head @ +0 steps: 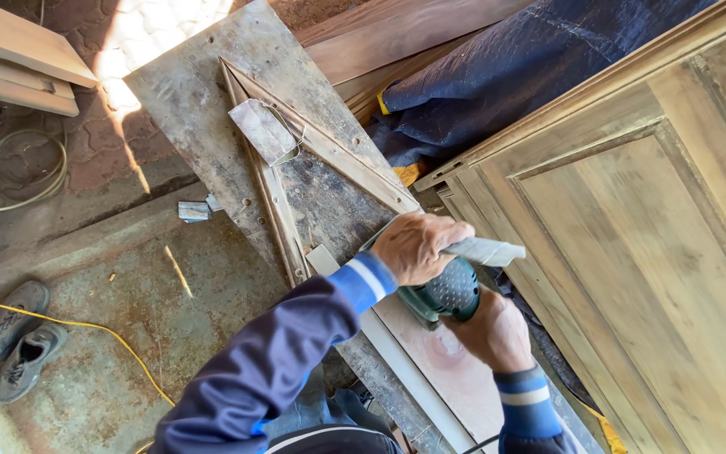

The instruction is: The recorder is sanding a wood board using both an orbital sander and manual sandpaper.

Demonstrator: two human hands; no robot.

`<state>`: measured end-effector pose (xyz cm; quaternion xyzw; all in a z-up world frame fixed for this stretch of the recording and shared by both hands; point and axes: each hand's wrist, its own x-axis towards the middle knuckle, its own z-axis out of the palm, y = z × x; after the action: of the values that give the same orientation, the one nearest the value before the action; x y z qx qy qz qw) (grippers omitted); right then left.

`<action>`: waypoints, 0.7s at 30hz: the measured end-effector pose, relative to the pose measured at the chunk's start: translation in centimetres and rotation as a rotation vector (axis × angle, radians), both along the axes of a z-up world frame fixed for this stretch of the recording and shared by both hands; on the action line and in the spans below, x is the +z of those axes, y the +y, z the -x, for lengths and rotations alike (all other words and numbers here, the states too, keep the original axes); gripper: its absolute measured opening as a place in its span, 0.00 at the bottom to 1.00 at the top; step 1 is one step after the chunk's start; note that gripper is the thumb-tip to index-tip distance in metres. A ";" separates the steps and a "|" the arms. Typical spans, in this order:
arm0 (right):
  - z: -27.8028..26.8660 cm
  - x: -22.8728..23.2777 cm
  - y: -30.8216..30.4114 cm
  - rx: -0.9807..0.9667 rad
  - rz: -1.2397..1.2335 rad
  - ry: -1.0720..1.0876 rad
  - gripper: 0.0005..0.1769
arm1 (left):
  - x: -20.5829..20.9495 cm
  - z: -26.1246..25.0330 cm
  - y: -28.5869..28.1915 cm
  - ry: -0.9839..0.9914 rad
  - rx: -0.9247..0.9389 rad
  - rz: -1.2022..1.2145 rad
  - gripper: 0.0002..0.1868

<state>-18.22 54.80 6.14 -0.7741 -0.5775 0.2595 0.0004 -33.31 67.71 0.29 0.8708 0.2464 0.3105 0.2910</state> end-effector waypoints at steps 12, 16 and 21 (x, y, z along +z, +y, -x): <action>4.5 0.9 -3.5 -0.003 -0.023 0.019 0.23 | 2.5 6.3 -4.1 -0.029 -0.018 0.073 0.18; 2.9 -0.4 -2.0 -0.028 0.001 0.008 0.21 | 0.8 3.7 -1.5 -0.113 -0.029 0.019 0.19; 1.5 0.9 0.4 -0.058 0.011 0.015 0.26 | 1.6 1.4 0.3 -0.051 -0.015 0.006 0.23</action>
<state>-19.75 55.21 7.07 -0.7886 -0.5533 0.2682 0.0079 -34.76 68.03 1.94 0.8635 0.2334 0.3295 0.3021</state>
